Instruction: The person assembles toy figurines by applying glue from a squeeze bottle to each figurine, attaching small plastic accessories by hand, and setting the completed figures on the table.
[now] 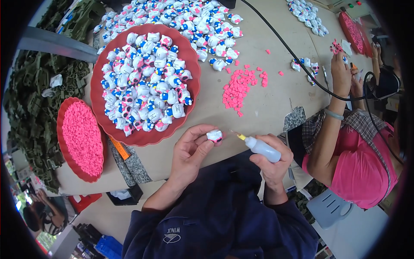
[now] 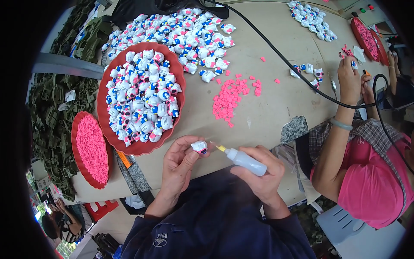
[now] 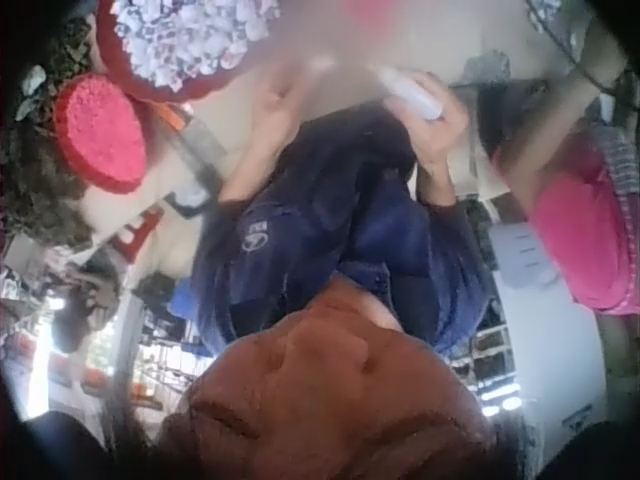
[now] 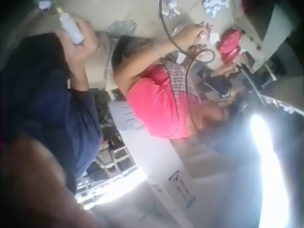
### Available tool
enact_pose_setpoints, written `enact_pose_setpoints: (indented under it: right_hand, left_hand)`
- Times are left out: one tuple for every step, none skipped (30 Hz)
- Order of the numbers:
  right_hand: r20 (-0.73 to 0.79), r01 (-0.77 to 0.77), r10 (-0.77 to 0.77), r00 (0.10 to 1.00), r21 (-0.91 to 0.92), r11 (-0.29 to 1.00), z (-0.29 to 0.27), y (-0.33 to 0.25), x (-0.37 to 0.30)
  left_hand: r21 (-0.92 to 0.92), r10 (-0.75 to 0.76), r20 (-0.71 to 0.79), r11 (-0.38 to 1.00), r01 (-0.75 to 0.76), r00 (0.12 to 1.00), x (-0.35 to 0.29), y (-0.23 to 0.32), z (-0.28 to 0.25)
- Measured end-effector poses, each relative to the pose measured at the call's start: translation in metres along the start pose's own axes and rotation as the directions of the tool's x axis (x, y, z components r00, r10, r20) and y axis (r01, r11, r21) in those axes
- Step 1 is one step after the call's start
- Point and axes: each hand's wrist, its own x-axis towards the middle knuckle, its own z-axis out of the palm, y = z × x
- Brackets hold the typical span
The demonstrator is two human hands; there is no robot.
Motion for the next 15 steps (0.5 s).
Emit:
enact_pose_setpoints:
  right_hand:
    - [-0.046,-0.051,0.056,0.997,0.103,0.993,0.001,0.001,0.001]
    - [-0.051,-0.050,0.056,0.997,0.100,0.994,0.003,0.001,0.002]
    - [-0.045,-0.145,0.155,0.987,0.163,0.976,0.007,0.001,0.003]
    - [-0.034,-0.238,0.251,0.967,0.225,0.945,0.012,0.001,0.004]
    - [-0.046,-0.237,0.252,0.967,0.219,0.946,0.016,0.004,0.010]
    - [-0.029,0.010,-0.009,1.000,0.024,1.000,0.022,0.012,0.019]
    - [0.037,0.263,-0.261,0.965,-0.162,0.951,0.028,0.017,0.024]
    - [0.035,0.262,-0.260,0.965,-0.169,0.950,0.035,0.017,0.025]
    - [0.040,0.243,-0.240,0.970,-0.215,0.946,0.043,0.017,0.025]
    - [0.042,0.223,-0.220,0.975,-0.261,0.939,0.050,0.019,0.026]
    - [0.035,0.203,-0.200,0.979,-0.225,0.953,0.055,0.021,0.024]
    - [0.027,0.199,-0.198,0.980,-0.236,0.951,0.055,0.022,0.024]
    - [0.019,0.199,-0.200,0.980,-0.217,0.956,0.055,0.023,0.023]
    - [0.021,0.204,-0.204,0.979,-0.188,0.961,0.055,0.023,0.023]
    - [0.020,0.203,-0.203,0.979,-0.190,0.960,0.053,0.023,0.022]
  left_hand:
    - [-0.002,-0.025,-0.010,1.000,0.025,1.000,-0.001,0.001,0.000]
    - [-0.003,-0.027,-0.005,1.000,0.027,1.000,-0.003,0.002,-0.001]
    - [0.021,-0.053,-0.013,0.998,0.053,0.999,-0.006,0.003,-0.002]
    - [0.045,-0.078,-0.022,0.996,0.079,0.997,-0.008,0.004,-0.003]
    - [0.042,-0.083,-0.010,0.996,0.083,0.997,-0.010,0.005,-0.003]
    - [0.060,-0.077,-0.034,0.995,0.079,0.996,-0.012,0.005,-0.004]
    - [0.079,-0.071,-0.058,0.994,0.075,0.996,-0.015,0.005,-0.006]
    - [0.075,-0.073,-0.053,0.994,0.077,0.996,-0.017,0.005,-0.008]
    - [0.081,-0.077,-0.070,0.993,0.083,0.995,-0.020,0.005,-0.011]
    - [0.087,-0.081,-0.087,0.992,0.089,0.993,-0.022,0.004,-0.012]
    - [0.084,-0.086,-0.075,0.992,0.093,0.993,-0.023,0.004,-0.012]
    - [0.081,-0.089,-0.083,0.992,0.095,0.993,-0.023,0.005,-0.012]
    - [0.077,-0.092,-0.091,0.992,0.099,0.992,-0.022,0.006,-0.011]
    - [0.076,-0.093,-0.090,0.992,0.100,0.992,-0.023,0.006,-0.011]
    - [0.071,-0.093,-0.096,0.992,0.100,0.991,-0.024,0.006,-0.011]
